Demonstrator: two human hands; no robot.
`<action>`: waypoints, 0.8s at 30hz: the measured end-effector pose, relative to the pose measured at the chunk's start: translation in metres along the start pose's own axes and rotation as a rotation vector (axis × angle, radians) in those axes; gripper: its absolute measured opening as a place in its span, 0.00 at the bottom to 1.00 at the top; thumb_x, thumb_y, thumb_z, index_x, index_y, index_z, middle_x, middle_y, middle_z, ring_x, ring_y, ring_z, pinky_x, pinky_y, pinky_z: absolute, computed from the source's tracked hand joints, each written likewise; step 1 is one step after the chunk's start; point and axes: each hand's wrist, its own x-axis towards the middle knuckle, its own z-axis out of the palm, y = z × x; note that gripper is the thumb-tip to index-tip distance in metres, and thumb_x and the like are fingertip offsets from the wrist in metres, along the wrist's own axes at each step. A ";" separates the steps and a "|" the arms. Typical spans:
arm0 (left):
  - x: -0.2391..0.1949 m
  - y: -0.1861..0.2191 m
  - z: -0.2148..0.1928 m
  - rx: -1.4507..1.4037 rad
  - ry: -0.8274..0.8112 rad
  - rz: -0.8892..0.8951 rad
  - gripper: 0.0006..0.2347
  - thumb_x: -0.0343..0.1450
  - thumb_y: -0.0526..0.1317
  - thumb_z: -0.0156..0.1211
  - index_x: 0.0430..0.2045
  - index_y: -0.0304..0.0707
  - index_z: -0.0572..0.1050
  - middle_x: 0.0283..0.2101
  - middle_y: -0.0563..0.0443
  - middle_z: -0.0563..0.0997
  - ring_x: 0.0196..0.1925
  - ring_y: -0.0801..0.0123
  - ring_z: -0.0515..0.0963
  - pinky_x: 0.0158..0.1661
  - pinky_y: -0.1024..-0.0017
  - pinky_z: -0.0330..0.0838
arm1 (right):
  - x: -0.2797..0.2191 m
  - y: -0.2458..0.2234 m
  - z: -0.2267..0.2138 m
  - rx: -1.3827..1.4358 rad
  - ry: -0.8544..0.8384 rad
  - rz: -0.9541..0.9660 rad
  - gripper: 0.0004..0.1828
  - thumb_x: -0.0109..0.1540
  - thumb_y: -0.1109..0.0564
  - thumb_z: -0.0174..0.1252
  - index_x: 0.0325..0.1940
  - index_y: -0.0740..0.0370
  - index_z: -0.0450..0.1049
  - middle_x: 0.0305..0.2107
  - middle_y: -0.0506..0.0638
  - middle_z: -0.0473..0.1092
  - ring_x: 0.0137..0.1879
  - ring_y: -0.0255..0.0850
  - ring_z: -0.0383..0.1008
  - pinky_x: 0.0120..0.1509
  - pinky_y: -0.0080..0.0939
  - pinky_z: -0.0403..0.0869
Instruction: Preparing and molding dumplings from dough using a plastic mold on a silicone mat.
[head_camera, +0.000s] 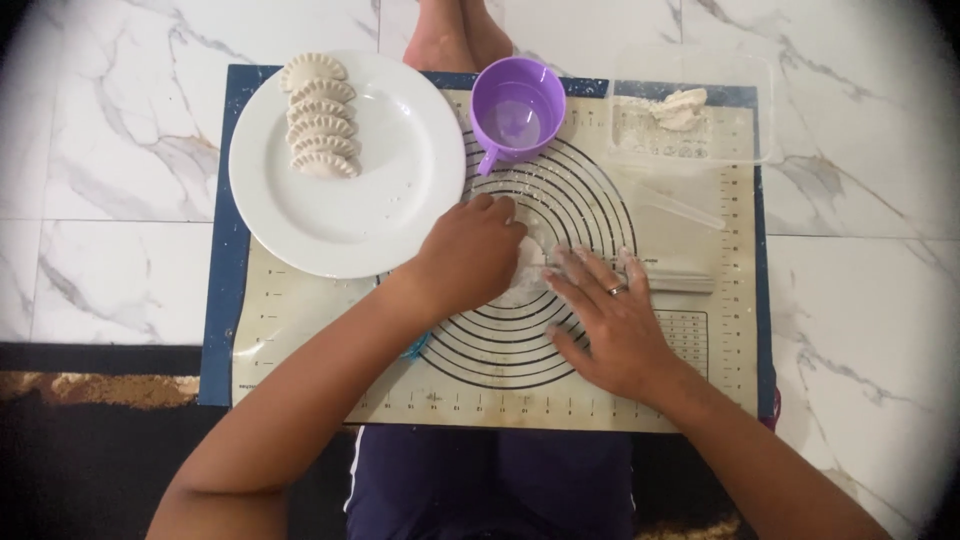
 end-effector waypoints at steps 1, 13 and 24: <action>0.004 -0.001 0.003 -0.003 -0.004 -0.003 0.12 0.69 0.38 0.63 0.44 0.36 0.83 0.43 0.40 0.84 0.45 0.55 0.83 0.49 0.62 0.76 | 0.001 0.002 0.004 0.004 -0.004 0.000 0.31 0.64 0.43 0.54 0.70 0.53 0.64 0.68 0.54 0.62 0.76 0.53 0.56 0.73 0.76 0.47; -0.010 0.008 -0.012 -0.358 0.205 0.146 0.14 0.64 0.28 0.67 0.44 0.28 0.79 0.36 0.34 0.83 0.39 0.45 0.84 0.42 0.54 0.79 | -0.011 0.005 -0.022 0.035 0.181 -0.170 0.12 0.66 0.57 0.56 0.53 0.49 0.76 0.44 0.45 0.70 0.54 0.45 0.74 0.54 0.51 0.68; -0.032 0.002 -0.004 0.077 0.169 0.171 0.33 0.75 0.64 0.52 0.63 0.32 0.69 0.68 0.32 0.70 0.77 0.43 0.58 0.73 0.52 0.50 | 0.029 0.062 -0.033 0.198 -0.016 -0.147 0.15 0.64 0.56 0.59 0.54 0.60 0.77 0.43 0.56 0.74 0.52 0.50 0.77 0.56 0.51 0.72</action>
